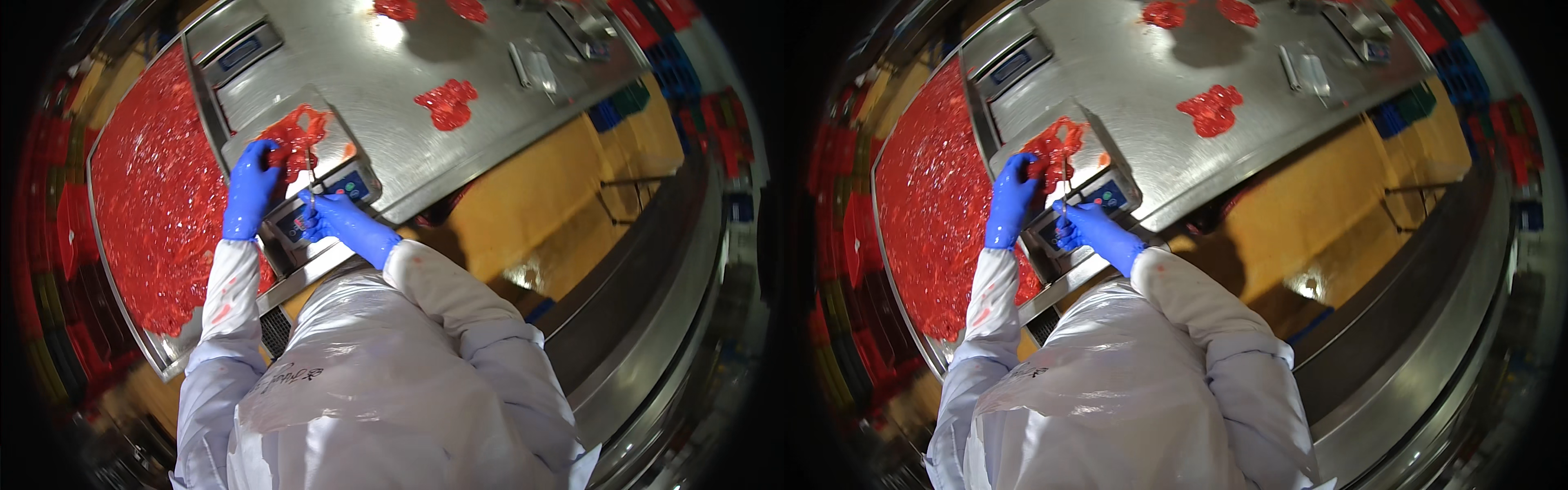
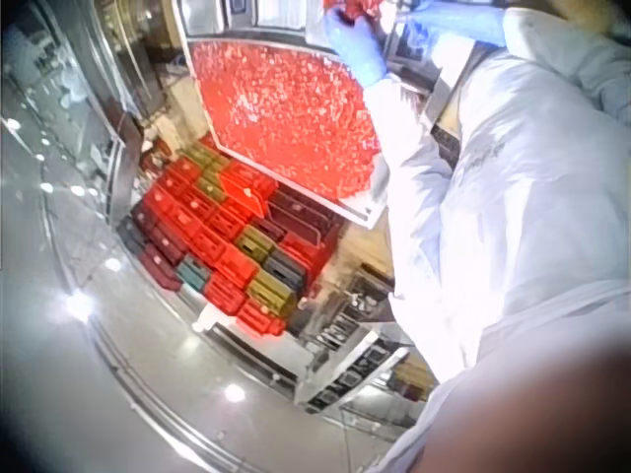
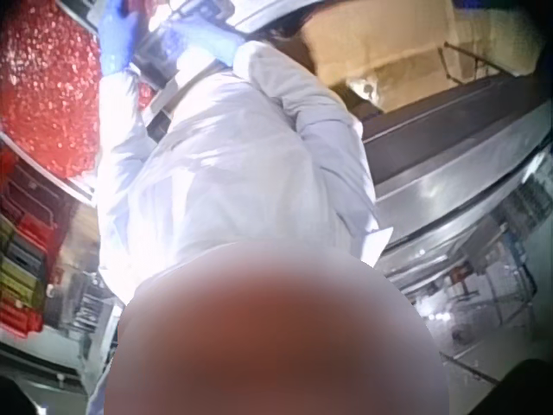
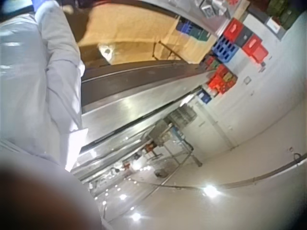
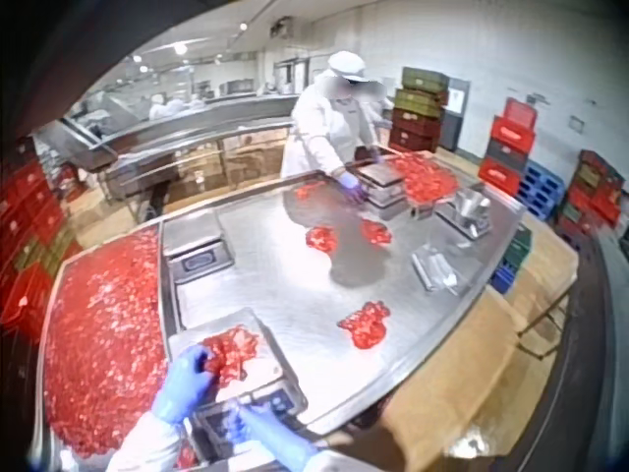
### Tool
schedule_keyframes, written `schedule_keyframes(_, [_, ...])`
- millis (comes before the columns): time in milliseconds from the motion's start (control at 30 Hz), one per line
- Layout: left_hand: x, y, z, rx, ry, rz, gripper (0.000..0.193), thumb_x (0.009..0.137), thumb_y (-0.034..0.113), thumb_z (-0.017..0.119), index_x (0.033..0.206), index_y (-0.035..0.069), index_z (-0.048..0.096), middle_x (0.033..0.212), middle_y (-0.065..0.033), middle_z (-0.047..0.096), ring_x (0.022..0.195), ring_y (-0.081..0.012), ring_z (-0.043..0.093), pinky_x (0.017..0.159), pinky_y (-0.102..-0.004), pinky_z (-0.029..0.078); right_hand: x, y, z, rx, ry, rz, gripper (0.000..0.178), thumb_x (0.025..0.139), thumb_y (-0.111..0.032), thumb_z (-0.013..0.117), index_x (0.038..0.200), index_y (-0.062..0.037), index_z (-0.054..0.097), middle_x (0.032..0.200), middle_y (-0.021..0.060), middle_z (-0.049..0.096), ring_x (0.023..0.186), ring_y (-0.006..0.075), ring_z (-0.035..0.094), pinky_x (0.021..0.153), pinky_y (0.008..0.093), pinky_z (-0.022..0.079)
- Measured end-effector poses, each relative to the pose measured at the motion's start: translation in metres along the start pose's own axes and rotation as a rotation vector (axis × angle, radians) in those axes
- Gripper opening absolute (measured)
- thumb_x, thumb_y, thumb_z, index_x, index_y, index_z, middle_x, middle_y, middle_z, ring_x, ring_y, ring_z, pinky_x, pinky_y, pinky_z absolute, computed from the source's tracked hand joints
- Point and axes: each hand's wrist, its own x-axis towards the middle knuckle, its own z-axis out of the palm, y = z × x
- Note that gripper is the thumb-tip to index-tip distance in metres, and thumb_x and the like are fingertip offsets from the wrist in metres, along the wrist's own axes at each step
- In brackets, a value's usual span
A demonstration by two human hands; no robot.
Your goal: The person walks to a stainless steel workstation and uses a knife to cut portions of raw red meat on a digital scale. They repeatedly trim the meat to a target weight and place the finished portions into a metal funnel.
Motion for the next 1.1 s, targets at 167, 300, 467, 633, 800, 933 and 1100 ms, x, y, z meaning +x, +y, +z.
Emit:
schedule_keyframes(167, [0.002, -0.006, -0.002, -0.005, -0.026, 0.103, 0.025, 0.080, 0.007, 0.060, 0.104, 0.001, 0.058, 0.098, -0.0114, 0.061, 0.088, -0.0214, 0.060, 0.081, -0.0311, 0.047, -0.013, -0.006, 0.000, 0.075, -0.082, -0.060, 0.051, 0.082, -0.052, 0.063, 0.083, -0.0011, 0.060, 0.067, 0.0086, 0.060, 0.057, 0.0209, 0.063, 0.058, 0.0301, 0.055])
schedule_keyframes(300, [0.003, -0.007, 0.000, -0.012, 0.023, 0.230, 0.022, 0.082, 0.012, 0.060, 0.101, 0.002, 0.058, 0.097, -0.0145, 0.059, 0.083, -0.0276, 0.060, 0.075, -0.0338, 0.047, -0.016, -0.008, -0.004, 0.077, -0.121, -0.014, 0.056, 0.083, -0.057, 0.058, 0.083, -0.0004, 0.059, 0.071, 0.0112, 0.059, 0.061, 0.0245, 0.063, 0.063, 0.0337, 0.055])
schedule_keyframes(467, [-0.002, -0.007, -0.004, 0.001, -0.001, 0.209, 0.023, 0.081, 0.016, 0.060, 0.098, 0.002, 0.058, 0.094, -0.0165, 0.059, 0.083, -0.0313, 0.060, 0.074, -0.0359, 0.047, -0.012, -0.017, 0.002, 0.055, -0.093, -0.036, 0.056, 0.085, -0.057, 0.056, 0.082, -0.0007, 0.059, 0.068, 0.0110, 0.060, 0.061, 0.0239, 0.063, 0.062, 0.0339, 0.055])
schedule_keyframes(633, [-0.004, 0.001, -0.010, -0.025, 0.001, 0.184, 0.023, 0.082, 0.019, 0.060, 0.096, 0.001, 0.058, 0.089, -0.0155, 0.059, 0.080, -0.0261, 0.060, 0.073, -0.0330, 0.046, -0.013, -0.023, 0.001, 0.038, -0.021, 0.039, 0.051, 0.087, -0.055, 0.054, 0.080, -0.0045, 0.057, 0.075, 0.0124, 0.061, 0.070, 0.0251, 0.065, 0.071, 0.0354, 0.055])
schedule_keyframes(800, [-0.004, -0.002, -0.011, -0.093, 0.008, 0.200, 0.024, 0.078, 0.017, 0.062, 0.096, 0.003, 0.058, 0.094, -0.0178, 0.060, 0.088, -0.0346, 0.060, 0.076, -0.0386, 0.048, -0.045, -0.018, -0.016, -0.061, -0.070, 0.006, 0.050, 0.094, -0.053, 0.040, 0.098, -0.0054, 0.055, 0.082, 0.0135, 0.060, 0.074, 0.0271, 0.064, 0.067, 0.0382, 0.053])
schedule_keyframes(933, [0.002, 0.005, -0.010, -0.024, -0.021, 0.125, 0.023, 0.079, 0.018, 0.061, 0.096, 0.003, 0.058, 0.094, -0.0178, 0.060, 0.086, -0.0351, 0.060, 0.074, -0.0390, 0.047, -0.062, -0.014, -0.021, -0.048, 0.018, 0.046, 0.054, 0.091, -0.055, 0.046, 0.083, -0.0026, 0.058, 0.071, 0.0120, 0.061, 0.065, 0.0246, 0.064, 0.061, 0.0335, 0.053])
schedule_keyframes(1100, [0.002, 0.002, -0.004, -0.099, -0.007, 0.082, 0.021, 0.082, 0.019, 0.062, 0.093, 0.002, 0.057, 0.079, -0.0105, 0.059, 0.070, -0.0184, 0.056, 0.065, -0.0322, 0.046, -0.070, -0.019, -0.023, -0.006, -0.142, -0.082, 0.052, 0.094, -0.051, 0.042, 0.083, -0.0028, 0.059, 0.071, 0.0107, 0.061, 0.065, 0.0212, 0.062, 0.063, 0.0312, 0.052])
